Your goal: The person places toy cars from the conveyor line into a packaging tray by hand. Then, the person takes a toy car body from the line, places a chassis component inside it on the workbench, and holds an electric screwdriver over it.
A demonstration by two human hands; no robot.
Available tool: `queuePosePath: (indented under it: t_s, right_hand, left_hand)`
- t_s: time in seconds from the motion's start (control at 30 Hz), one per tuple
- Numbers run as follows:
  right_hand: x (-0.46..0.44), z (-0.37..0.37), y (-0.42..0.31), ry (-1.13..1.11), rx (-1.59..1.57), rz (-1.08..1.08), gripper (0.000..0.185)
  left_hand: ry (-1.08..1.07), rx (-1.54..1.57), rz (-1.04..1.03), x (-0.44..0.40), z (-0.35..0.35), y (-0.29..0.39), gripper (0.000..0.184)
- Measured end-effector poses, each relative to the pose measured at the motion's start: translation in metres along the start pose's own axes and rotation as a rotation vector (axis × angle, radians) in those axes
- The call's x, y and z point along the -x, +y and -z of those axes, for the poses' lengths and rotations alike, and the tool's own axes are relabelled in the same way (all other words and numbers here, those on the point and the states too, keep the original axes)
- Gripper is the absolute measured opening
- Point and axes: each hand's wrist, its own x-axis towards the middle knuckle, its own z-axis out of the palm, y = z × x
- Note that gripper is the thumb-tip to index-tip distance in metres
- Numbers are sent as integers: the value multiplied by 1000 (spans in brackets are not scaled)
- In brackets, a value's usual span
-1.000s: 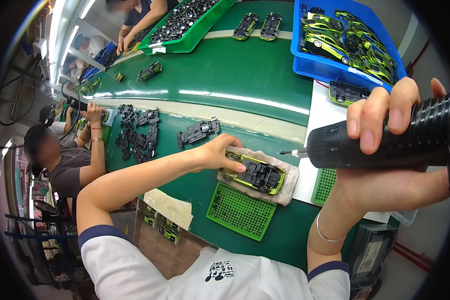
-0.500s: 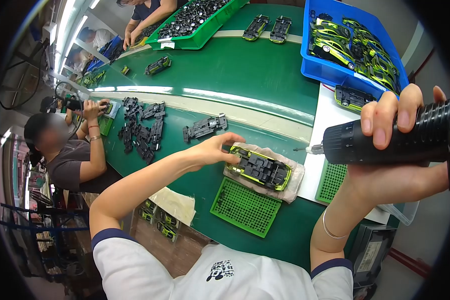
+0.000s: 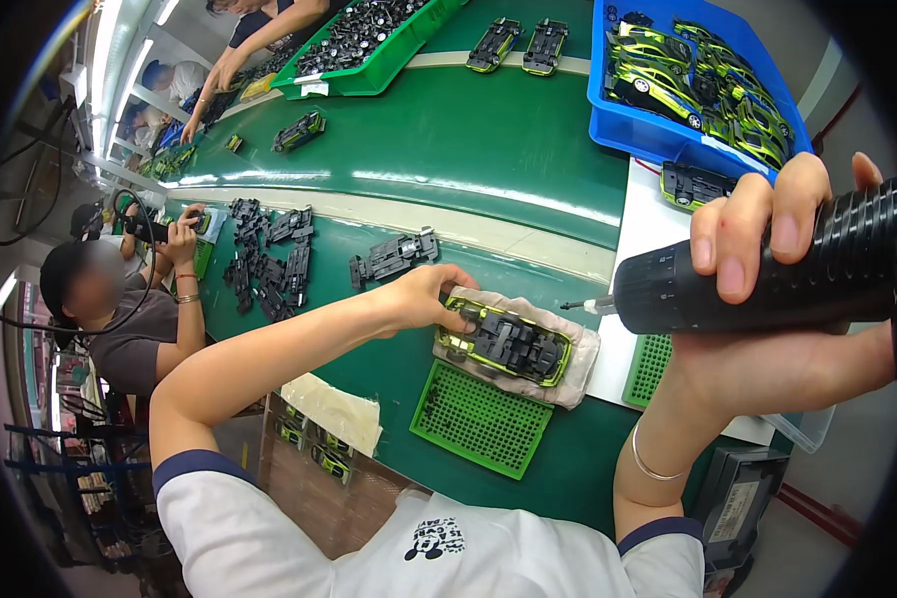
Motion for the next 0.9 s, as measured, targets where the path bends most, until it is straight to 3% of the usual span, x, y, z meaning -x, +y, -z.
queuePosePath:
  t_s: [0.23,0.43,0.53,0.57,0.67,0.77,0.9]
  right_hand:
    - [1,3,1,-31,1,15,61]
    - [1,0,-1,-62,-6,36,61]
    - [1,-1,-2,-68,-4,50,62]
    - [1,-1,-2,-72,-4,54,62]
    - [-1,7,-7,-85,-3,66,62]
    - [1,-5,-5,-97,0,81,62]
    - [0,-6,-7,-111,9,99,63]
  left_hand:
    - [42,-1,-114,5,-5,-8,46]
    - [85,187,-126,19,-4,-8,54]
    - [133,-454,-715,35,3,2,65]
    - [132,-456,-716,39,3,7,65]
    - [51,-1034,-826,49,-2,18,73]
    - [87,-1088,-959,40,-1,7,69]
    - [99,-1020,-966,43,5,8,62]
